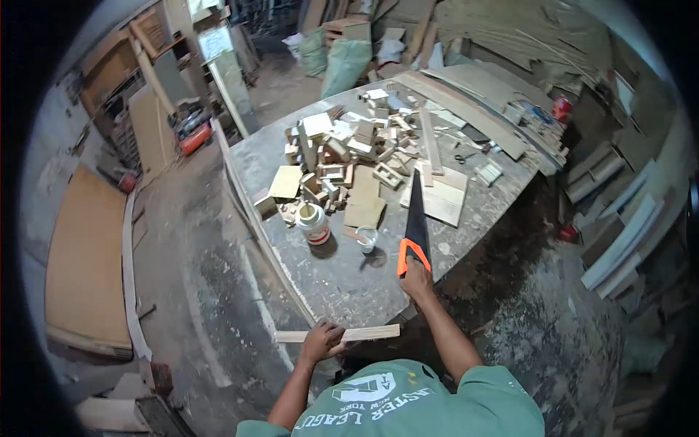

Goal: Measuring and cutting small wooden pieces with a handsaw and assembling them at a workshop workbench.

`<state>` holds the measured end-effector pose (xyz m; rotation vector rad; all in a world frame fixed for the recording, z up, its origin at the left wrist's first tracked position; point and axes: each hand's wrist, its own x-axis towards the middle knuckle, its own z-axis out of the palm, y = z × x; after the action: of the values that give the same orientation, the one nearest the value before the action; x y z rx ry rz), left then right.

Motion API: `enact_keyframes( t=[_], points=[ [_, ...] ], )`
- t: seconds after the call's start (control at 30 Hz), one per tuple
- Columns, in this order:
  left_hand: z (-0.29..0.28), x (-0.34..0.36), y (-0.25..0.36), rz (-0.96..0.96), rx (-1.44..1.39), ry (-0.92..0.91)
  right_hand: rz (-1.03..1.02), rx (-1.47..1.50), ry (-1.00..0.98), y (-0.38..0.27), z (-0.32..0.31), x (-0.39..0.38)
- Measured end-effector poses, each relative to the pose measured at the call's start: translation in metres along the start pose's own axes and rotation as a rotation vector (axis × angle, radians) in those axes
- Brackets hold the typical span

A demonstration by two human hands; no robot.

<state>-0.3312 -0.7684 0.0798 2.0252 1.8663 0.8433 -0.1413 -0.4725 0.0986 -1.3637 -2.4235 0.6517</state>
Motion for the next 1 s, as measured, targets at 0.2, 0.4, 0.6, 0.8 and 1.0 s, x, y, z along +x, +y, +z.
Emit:
enact_keyframes(
  t=[0.2,0.4,0.6,0.8,1.0],
  points=[
    [0.007,-0.030,0.018,0.024,-0.018,-0.059,-0.057,0.238,0.403,0.007,-0.029,-0.082],
    [-0.008,-0.051,0.013,0.084,0.035,-0.090,-0.055,0.221,0.524,-0.020,-0.039,-0.237],
    [0.000,0.001,-0.051,0.295,0.070,-0.250,0.232,0.125,0.603,-0.022,0.009,-0.343],
    [0.002,0.060,-0.090,0.504,0.063,-0.361,0.587,0.155,0.680,-0.107,0.057,-0.366],
    [0.007,0.085,-0.120,0.606,0.186,-0.465,0.937,0.487,0.871,-0.184,0.108,-0.368]
  ],
)
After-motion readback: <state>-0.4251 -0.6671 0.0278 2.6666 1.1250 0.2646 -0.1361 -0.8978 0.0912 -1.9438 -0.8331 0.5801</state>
